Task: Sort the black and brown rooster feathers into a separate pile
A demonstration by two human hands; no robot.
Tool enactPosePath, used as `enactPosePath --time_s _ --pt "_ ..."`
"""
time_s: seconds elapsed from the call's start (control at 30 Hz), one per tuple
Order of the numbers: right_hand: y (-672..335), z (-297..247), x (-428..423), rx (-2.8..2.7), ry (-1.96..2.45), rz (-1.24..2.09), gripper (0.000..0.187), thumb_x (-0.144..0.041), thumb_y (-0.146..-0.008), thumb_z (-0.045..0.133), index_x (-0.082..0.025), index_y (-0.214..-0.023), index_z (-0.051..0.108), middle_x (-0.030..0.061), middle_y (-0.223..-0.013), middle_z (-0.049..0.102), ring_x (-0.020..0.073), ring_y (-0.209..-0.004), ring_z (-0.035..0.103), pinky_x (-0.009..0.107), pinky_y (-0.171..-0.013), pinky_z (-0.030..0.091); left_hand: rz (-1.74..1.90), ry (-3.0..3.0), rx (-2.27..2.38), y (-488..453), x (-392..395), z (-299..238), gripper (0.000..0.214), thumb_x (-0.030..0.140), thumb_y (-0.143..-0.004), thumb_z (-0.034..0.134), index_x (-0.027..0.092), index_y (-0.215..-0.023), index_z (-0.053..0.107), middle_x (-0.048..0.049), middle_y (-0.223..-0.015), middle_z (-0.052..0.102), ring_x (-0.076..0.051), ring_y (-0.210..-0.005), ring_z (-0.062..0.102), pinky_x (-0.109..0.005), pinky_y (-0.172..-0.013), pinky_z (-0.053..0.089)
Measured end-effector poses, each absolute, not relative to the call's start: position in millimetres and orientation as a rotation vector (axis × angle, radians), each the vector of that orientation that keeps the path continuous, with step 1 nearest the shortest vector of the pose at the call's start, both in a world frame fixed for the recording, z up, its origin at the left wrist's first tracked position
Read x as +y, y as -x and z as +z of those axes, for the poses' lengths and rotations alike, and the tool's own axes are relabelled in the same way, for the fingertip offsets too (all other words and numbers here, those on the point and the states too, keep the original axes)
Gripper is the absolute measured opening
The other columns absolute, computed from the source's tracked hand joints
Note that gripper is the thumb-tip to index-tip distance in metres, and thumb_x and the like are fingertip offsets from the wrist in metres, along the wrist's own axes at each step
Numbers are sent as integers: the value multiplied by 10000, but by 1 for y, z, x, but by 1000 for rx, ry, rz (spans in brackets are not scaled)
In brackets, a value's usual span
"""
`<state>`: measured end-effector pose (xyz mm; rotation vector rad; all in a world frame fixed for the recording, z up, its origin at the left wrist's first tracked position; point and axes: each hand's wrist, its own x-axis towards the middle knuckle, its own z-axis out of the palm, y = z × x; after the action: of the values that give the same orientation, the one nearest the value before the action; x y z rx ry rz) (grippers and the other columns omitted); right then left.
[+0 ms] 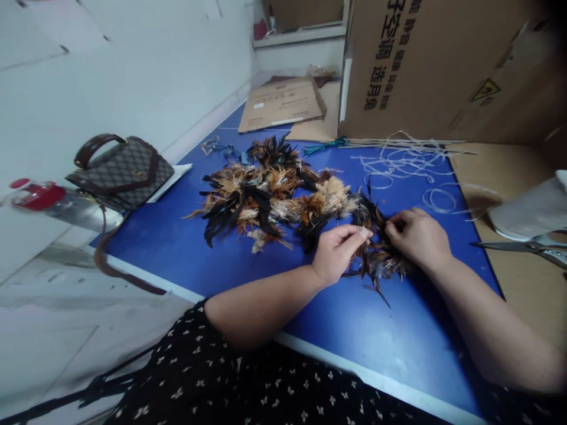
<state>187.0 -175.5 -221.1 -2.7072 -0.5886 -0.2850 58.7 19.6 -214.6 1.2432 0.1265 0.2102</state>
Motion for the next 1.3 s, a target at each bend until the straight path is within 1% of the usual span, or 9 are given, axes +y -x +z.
enactPosePath --time_s 0.23,0.4,0.6,0.77,0.97,1.07,1.17,1.23,1.3 --pt "-179 -203 -175 -497 2349 -637 277 -396 -1073 560 -227 -1186 748 144 -1075 765 329 -952 715 475 -896 585 299 -1327 78 -58 19 -213 371 535 -977 804 169 -958 864 -67 -952 810 -160 -916 716 -315 -922 580" --pt "-165 -187 -168 -689 2086 -683 210 -421 -1085 632 -275 -1048 778 97 -1001 755 304 -933 712 492 -946 597 652 -1538 -137 -54 21 -206 284 435 -1056 733 186 -984 849 -114 -1059 810 -200 -1029 757 -386 -1011 605" --pt "-134 -172 -161 -863 1951 -317 234 -485 -1054 722 -276 -1047 826 86 -1033 801 277 -965 756 448 -932 641 811 -1662 -192 -52 26 -195 251 400 -1086 676 221 -1039 845 -139 -1274 826 -257 -1283 756 -519 -1251 532" --pt "-119 -185 -167 -669 1822 -161 334 -592 -984 854 -264 -1049 860 73 -1044 813 246 -921 772 390 -875 665 480 -1588 -93 -56 24 -210 324 492 -1068 694 200 -1071 834 -111 -1035 843 -199 -933 777 -406 -991 627" --pt "-127 -203 -174 -276 1645 -144 396 -502 -874 966 -224 -1137 868 52 -934 796 173 -693 695 301 -688 605 352 -1441 95 -65 20 -224 446 612 -968 779 179 -1072 804 -53 -890 792 -115 -730 646 -285 -760 555" --pt "-131 -204 -176 -354 1691 -243 223 -408 -923 881 -230 -1057 871 82 -1057 818 232 -906 767 394 -925 642 339 -1391 152 -68 21 -223 489 644 -932 808 169 -1047 785 -32 -844 773 -96 -680 608 -263 -693 521" --pt "-131 -200 -181 -562 1795 -424 159 -293 -926 749 -242 -1023 863 120 -1311 789 326 -1302 716 532 -1231 503 377 -1421 119 -67 21 -224 448 620 -967 784 182 -1056 792 -45 -875 784 -109 -715 635 -282 -737 548" --pt "-129 -195 -184 -695 1797 -386 220 -285 -922 737 -248 -1098 862 133 -1410 751 352 -1401 662 550 -1264 467 407 -1468 58 -64 20 -225 404 586 -1006 750 192 -1072 807 -75 -950 805 -134 -783 684 -316 -812 583" --pt "-126 -192 -183 -807 1767 -277 250 -313 -957 774 -265 -1186 861 124 -1356 768 331 -1323 700 500 -1179 535 411 -1517 6 -61 18 -227 382 565 -1035 717 200 -1082 819 -100 -1017 819 -166 -866 730 -350 -886 607"
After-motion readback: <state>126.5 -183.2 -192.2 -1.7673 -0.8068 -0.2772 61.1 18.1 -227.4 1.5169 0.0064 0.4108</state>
